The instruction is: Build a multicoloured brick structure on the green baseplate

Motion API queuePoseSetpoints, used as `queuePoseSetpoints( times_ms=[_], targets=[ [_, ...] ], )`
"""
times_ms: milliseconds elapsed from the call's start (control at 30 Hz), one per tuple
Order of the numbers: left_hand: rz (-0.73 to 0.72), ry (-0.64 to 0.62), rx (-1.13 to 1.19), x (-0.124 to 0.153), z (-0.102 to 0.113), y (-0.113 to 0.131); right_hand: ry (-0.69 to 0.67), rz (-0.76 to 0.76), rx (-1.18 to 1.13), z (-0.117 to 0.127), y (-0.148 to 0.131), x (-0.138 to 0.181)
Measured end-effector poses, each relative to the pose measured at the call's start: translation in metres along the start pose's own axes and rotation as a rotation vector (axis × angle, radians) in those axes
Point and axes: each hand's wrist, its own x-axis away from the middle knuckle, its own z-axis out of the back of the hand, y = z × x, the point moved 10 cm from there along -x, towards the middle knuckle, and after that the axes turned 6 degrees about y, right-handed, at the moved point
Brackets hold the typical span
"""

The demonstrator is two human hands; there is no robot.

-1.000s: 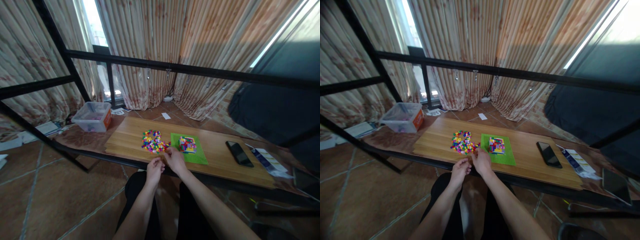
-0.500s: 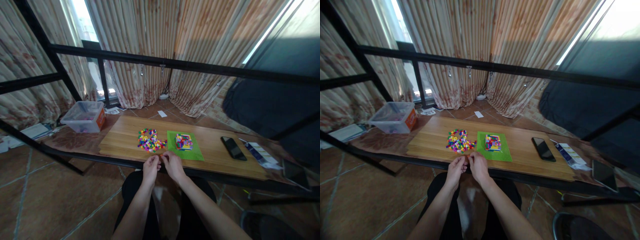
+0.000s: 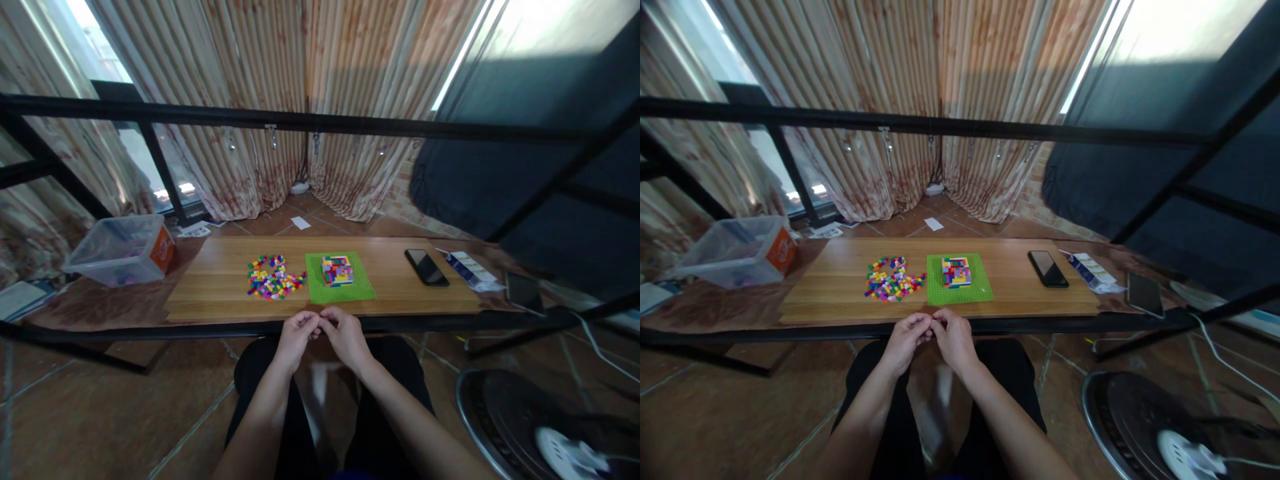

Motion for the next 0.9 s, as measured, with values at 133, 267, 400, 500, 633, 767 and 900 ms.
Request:
queuePoseSetpoints(
  times_ms=[133,267,400,500,633,767,900],
  targets=[
    [0.017,-0.03,-0.002,0.001,-0.007,-0.004,0.003,-0.008,0.018,0.006,0.005,0.007],
    [0.052,-0.06,0.042,0.002,-0.015,-0.007,0.001,-0.006,-0.008,0.014,0.003,0.012],
    [0.091,-0.108,0.119,0.005,-0.027,-0.008,-0.005,-0.007,-0.117,0.02,0.005,0.014],
    [0.107,-0.143,0.169,0.008,-0.034,-0.007,-0.042,-0.016,-0.262,0.02,0.011,0.015],
    [0.094,-0.137,0.222,0.009,-0.033,-0.005,0.075,-0.125,-0.47,0.036,0.031,0.004],
    [0.105,-0.056,0.218,0.004,-0.022,-0.007,0.225,-0.206,-0.604,0.062,0.044,-0.021],
    [0.101,-0.038,0.203,0.002,-0.019,-0.006,0.272,-0.168,-0.606,0.077,0.042,-0.05]
  ],
)
